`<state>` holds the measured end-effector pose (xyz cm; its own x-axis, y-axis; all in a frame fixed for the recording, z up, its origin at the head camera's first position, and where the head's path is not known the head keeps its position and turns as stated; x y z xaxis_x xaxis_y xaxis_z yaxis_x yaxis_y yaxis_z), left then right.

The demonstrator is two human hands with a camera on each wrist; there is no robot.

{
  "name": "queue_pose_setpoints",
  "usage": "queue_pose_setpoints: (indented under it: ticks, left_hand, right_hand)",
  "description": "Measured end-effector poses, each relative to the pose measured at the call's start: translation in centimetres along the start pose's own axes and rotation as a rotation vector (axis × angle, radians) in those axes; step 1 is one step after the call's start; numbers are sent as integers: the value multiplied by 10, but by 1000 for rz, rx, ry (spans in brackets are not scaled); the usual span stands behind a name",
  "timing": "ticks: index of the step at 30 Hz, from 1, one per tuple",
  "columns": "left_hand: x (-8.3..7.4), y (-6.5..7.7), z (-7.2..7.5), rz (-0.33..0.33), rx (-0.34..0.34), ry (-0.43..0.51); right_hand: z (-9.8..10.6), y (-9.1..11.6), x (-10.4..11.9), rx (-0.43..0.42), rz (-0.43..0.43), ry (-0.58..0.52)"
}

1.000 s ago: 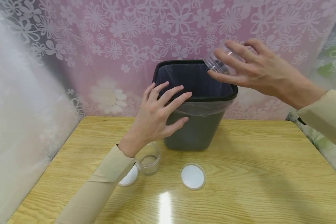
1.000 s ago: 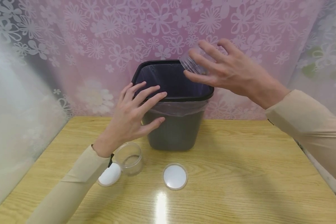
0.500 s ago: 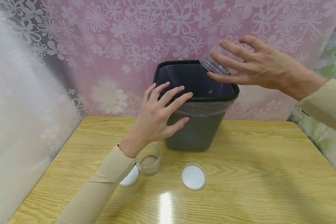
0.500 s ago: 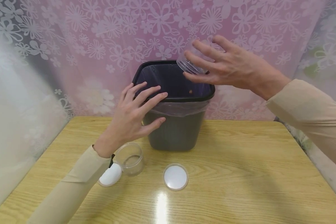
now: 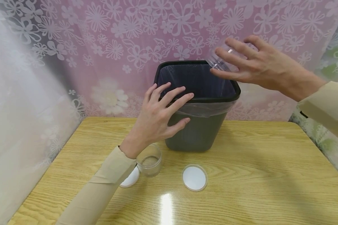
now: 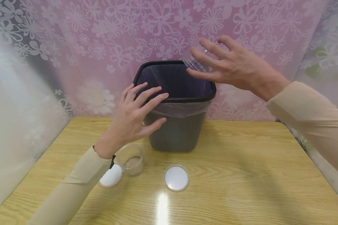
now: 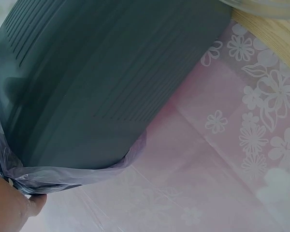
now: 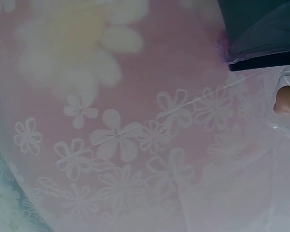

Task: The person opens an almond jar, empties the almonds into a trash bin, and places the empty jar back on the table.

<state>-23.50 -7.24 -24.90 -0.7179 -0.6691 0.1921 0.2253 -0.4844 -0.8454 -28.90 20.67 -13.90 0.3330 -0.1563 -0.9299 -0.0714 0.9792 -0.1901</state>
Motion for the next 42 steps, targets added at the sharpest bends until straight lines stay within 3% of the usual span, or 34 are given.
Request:
queue_pose_setpoints:
  ticks: [5,12,20,27,31,37,42]
  left_hand:
    - [0,0,-1,5,-6,3]
    - [0,0,-1,4,-5,-2]
    - [0,0,-1,0,-2,-7]
    - [0,0,-1,-2,5,-19]
    - [0,1,0,-1,16,-16]
    - [-2,9,7,41,29,26]
    - [-1,19,18,61,11,30]
  right_hand:
    - [0,-4,4,-41,4,-7]
    - [0,9,-2,3,-49,7]
    - [0,-4,9,-36,-15,-9]
    - [2,-7,12,-42,-49,-21]
    - [8,-4,11,-83,-111,-35]
    - [16,3,13,-114,-271,-119]
    - [23,7,16,-216,-405,-152]
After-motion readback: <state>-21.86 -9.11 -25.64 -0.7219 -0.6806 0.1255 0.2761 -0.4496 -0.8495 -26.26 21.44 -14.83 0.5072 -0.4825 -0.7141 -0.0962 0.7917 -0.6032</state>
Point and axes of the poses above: each hand's wrist, its own y-axis away from the middle knuckle, its own z-axis out of the back of the hand, x = y × z, the point moved 3 cm from there along -y, towards the middle knuckle, and after that the axes turned 7 degrees about -x, right-handed, at the moved point
